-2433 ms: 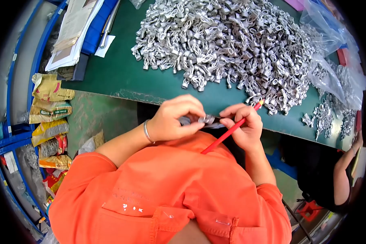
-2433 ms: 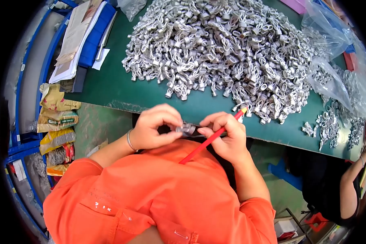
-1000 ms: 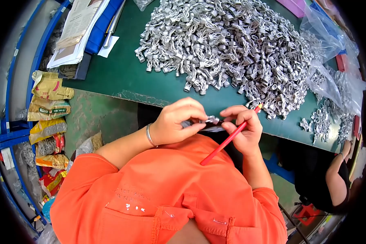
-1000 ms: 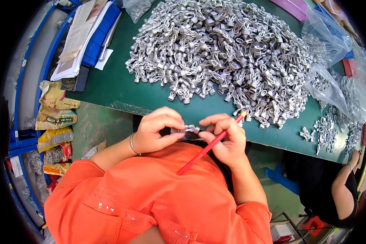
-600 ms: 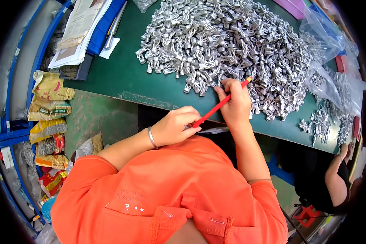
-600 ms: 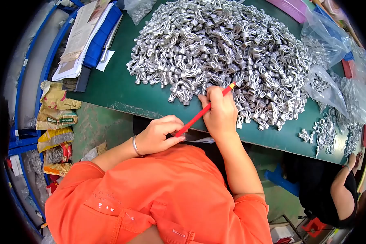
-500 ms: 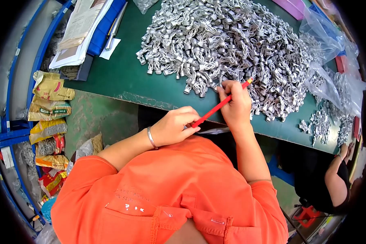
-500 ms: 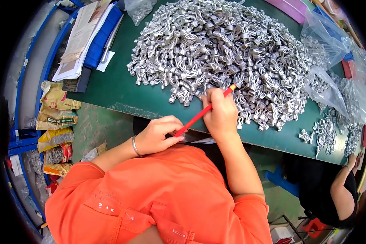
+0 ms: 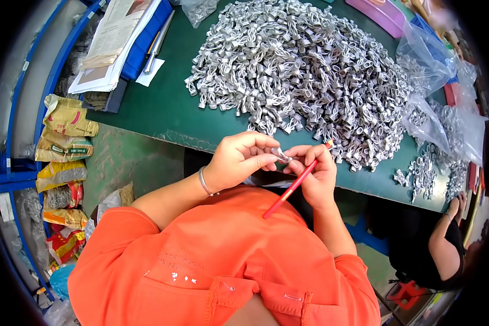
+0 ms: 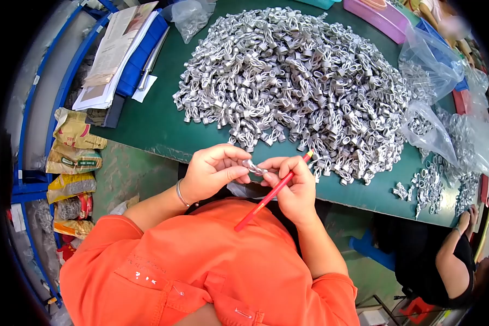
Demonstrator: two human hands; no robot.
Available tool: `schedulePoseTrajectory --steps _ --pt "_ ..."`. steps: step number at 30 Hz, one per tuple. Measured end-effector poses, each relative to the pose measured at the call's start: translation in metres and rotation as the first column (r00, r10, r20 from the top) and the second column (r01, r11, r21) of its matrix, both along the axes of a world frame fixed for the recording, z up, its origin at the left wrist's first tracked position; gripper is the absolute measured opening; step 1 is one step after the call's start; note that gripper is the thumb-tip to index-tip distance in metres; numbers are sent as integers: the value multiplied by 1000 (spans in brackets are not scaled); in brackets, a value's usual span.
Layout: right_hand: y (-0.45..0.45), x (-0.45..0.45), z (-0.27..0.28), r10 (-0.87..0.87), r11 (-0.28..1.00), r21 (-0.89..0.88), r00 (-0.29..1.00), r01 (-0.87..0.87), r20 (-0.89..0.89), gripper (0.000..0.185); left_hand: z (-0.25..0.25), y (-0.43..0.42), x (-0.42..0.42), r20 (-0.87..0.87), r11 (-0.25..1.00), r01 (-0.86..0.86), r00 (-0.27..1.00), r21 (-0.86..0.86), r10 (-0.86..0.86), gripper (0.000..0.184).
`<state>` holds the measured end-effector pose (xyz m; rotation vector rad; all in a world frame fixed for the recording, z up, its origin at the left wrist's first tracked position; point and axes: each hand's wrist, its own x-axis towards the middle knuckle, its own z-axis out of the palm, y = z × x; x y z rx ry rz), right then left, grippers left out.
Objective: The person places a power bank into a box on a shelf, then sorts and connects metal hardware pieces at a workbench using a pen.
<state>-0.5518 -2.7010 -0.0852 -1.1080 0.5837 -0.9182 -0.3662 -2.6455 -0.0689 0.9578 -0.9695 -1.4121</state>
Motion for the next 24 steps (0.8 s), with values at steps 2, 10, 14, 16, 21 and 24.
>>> schedulePoseTrajectory --steps 2,10,14,16,21,24 --pt "1 2 -1 -40 997 -71 999 37 -30 26 1 -1 0 113 996 -7 993 -90 18 22" --pt "-11 -15 8 -86 762 -640 963 -101 -255 33 4 8 4 497 946 100 865 -308 70 16" --pt "-19 -18 4 -233 735 -673 904 -79 -360 29 -7 21 6 635 957 231 769 -177 -69 16" --pt "-27 -10 6 -332 669 -740 862 -70 -382 25 -12 23 5 656 957 229 753 -179 -58 16" --pt "-49 17 -1 -438 486 -859 807 -158 -396 27 -10 21 4 711 964 234 699 -125 -78 15" --pt "-56 22 -5 -498 371 -898 766 -236 -407 31 -6 18 6 695 977 194 715 -91 -77 15"
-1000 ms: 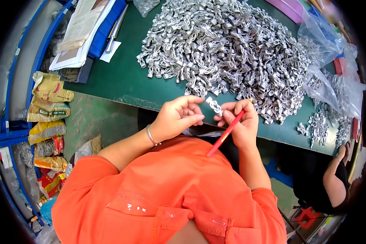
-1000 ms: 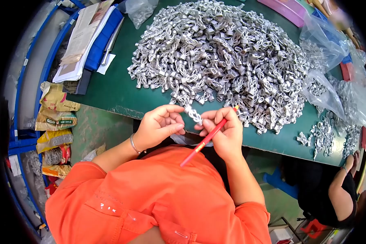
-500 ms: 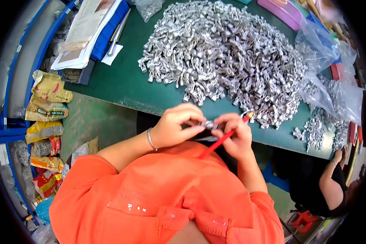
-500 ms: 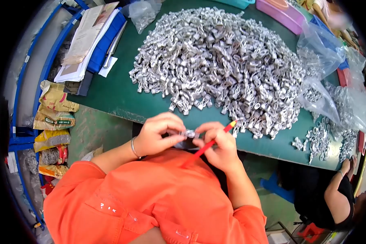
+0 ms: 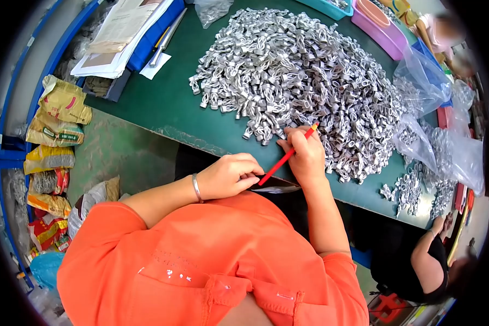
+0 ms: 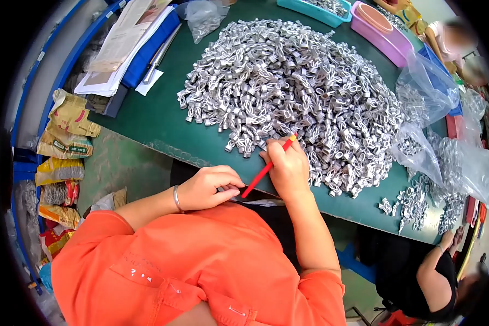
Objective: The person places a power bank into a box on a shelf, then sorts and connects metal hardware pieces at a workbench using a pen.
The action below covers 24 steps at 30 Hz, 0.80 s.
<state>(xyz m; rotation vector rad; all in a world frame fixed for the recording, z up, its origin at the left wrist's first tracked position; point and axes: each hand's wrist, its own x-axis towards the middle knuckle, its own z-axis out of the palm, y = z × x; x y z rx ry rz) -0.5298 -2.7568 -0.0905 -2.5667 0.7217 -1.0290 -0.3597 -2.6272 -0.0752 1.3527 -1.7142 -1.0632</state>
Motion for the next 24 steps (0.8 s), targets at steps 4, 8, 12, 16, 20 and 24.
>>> schedulePoseTrajectory --steps 4,8,12,16,20,24 --pt "3 -8 1 59 992 -111 998 -62 -23 24 2 0 3 -27 998 -63 998 23 64 14" --pt "27 -14 8 -133 921 389 937 -4 325 23 2 -4 -5 -232 979 -187 952 77 200 26" --pt "45 -14 22 -373 395 851 785 -347 494 22 -7 -11 -9 -471 970 -198 848 143 243 31" --pt "50 -17 20 -410 263 857 753 -443 515 21 -4 -12 -7 -613 969 -112 757 222 228 19" --pt "52 -24 7 -305 331 800 746 -500 592 25 1 -8 -5 -618 978 -120 760 169 200 19" --pt "58 -26 -1 -163 518 715 766 -470 622 31 6 -5 -6 -557 986 -140 814 92 167 19"
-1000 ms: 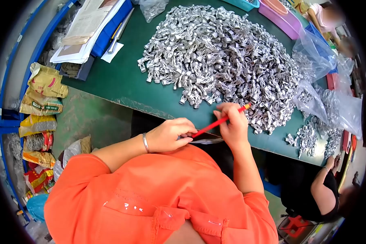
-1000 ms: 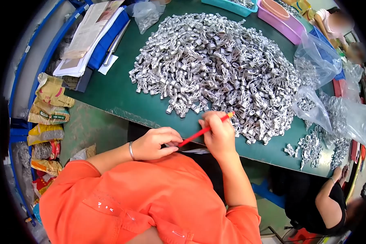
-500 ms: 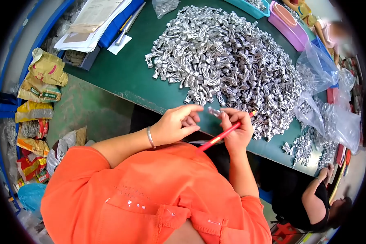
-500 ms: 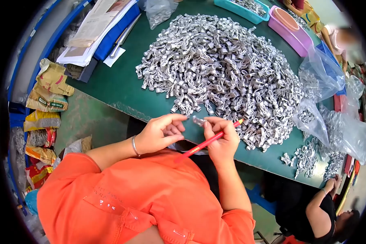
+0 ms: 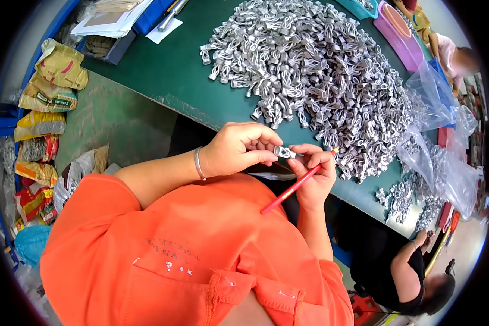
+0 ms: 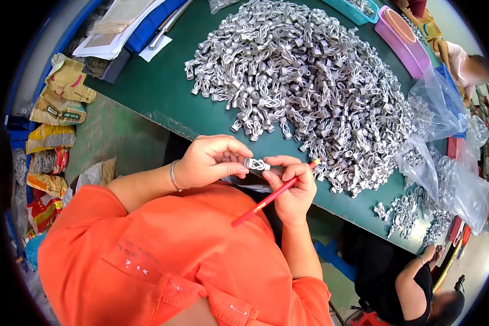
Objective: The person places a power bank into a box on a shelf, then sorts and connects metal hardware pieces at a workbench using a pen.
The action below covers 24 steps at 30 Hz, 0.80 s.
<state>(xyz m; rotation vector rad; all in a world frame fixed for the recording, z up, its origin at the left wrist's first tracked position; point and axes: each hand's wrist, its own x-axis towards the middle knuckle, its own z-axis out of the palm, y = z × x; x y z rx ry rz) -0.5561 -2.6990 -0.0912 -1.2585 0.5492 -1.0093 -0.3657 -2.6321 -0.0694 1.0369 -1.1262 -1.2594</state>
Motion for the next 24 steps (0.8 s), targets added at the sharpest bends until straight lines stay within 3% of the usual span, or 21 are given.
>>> schedulePoseTrajectory --steps 3,5,7,9,11,13,17,20,22,23,24 --pt "5 0 3 -28 998 -48 1000 27 -4 30 3 -1 0 222 992 -31 973 -124 58 19" --pt "7 -2 4 -43 997 -70 999 42 -18 31 4 0 0 228 989 -37 971 -146 70 18" --pt "2 -10 3 42 981 -182 994 -60 -102 33 3 1 2 236 984 -42 968 -174 83 17" --pt "-8 -13 8 29 940 -330 983 -89 -182 36 1 4 6 307 970 59 951 -236 17 19" --pt "-17 -15 9 -73 888 -452 947 -81 -314 35 0 8 9 371 977 145 925 -154 -79 17" --pt "-26 -8 14 -289 764 -642 853 -68 -434 32 -9 11 8 493 982 174 862 -71 -117 15" --pt "-54 12 14 -511 488 -842 707 -228 -488 22 -15 11 3 512 996 68 858 -59 -29 14" --pt "-62 13 7 -549 440 -836 639 -327 -539 20 -8 8 6 513 999 27 858 -34 -6 14" --pt "-61 10 12 -519 498 -788 603 -361 -605 21 -5 7 9 521 999 19 854 -34 1 14" --pt "-59 9 12 -521 498 -789 603 -361 -605 21 -4 6 10 526 999 14 850 -33 6 14" --pt "-55 9 12 -491 540 -805 685 -245 -538 20 -6 6 9 526 999 16 850 -36 5 14"
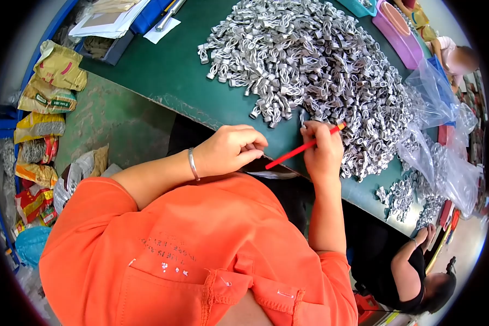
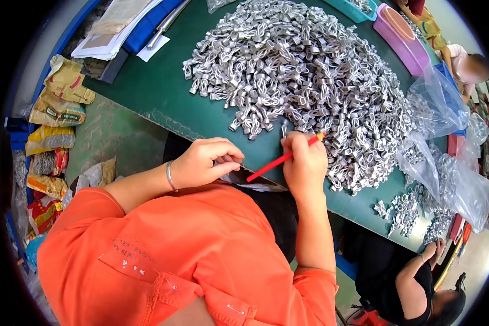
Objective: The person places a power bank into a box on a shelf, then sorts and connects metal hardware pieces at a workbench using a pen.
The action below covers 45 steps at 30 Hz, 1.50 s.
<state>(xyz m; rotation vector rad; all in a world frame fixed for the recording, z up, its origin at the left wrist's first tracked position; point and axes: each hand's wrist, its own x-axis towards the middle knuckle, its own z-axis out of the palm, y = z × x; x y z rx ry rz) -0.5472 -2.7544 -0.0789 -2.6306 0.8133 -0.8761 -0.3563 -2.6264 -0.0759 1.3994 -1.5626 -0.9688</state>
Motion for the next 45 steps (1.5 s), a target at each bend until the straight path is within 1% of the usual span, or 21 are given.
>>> schedulePoseTrajectory --steps 1,2,3,5,7,9,10,13,15,17,19,21,23,25,28,29,31,33,34,42,45 --pt "5 -1 0 -4 999 51 990 -4 144 20 -4 0 -1 -56 1000 -16 998 12 17 16" --pt "13 -6 -2 -86 943 333 966 0 244 18 -6 -1 -2 -112 999 -32 993 25 34 18" --pt "19 -10 -4 -118 859 506 928 -84 354 18 -4 -2 -4 -110 999 -29 993 19 31 18" --pt "34 -12 11 -358 461 833 794 -307 491 18 3 -6 -8 -306 986 -50 947 160 98 25" --pt "40 -12 14 -429 322 837 720 -442 545 19 3 -11 -8 -320 990 -20 945 139 64 27" --pt "43 -13 12 -446 260 807 676 -530 587 19 1 -14 -10 -580 983 74 814 171 39 24" --pt "45 -14 11 -451 256 810 676 -527 583 19 4 -15 -10 -616 972 101 786 213 53 22" --pt "47 -13 4 -421 261 777 657 -572 625 22 13 -14 -9 -631 974 84 773 212 71 21" --pt "50 -13 -1 -344 407 728 646 -551 681 26 17 -13 -9 -637 979 70 768 192 70 20" --pt "51 -16 2 -340 390 731 650 -560 679 30 23 -12 -7 -287 999 36 958 6 -33 18" --pt "49 -21 2 -177 434 734 750 -522 638 29 20 -9 -7 -252 996 70 964 -54 -82 15" --pt "47 -24 10 -110 332 791 812 -514 574 29 11 -4 -6 -197 990 133 971 -39 -138 13" --pt "42 -23 4 -30 555 735 874 -389 484 29 5 2 -6 -74 981 191 979 27 -189 10" --pt "40 -13 1 -141 682 703 908 -200 395 28 -7 4 -7 49 977 201 979 -68 -198 11" --pt "28 10 -1 -108 879 469 923 -85 370 26 -11 5 -2 60 980 190 981 -62 -187 15" --pt "24 18 -3 -130 905 423 918 -44 374 26 -9 0 0 131 978 114 987 -177 -91 19" --pt "16 34 -4 -186 920 391 900 18 395 27 3 -9 5 119 978 -170 976 -120 184 25" --pt "10 46 -7 -263 898 427 910 109 320 27 4 -24 11 194 912 -329 905 -244 378 30" --pt "9 47 -6 -274 898 417 920 141 279 26 0 -29 14 209 903 -337 894 -267 395 34" --pt "10 19 -9 -250 924 361 913 126 322 26 -15 -33 -2 268 940 -73 949 -334 169 37" --pt "15 5 -7 -251 946 293 883 137 398 28 -20 -38 -12 189 937 -41 976 -348 113 36"
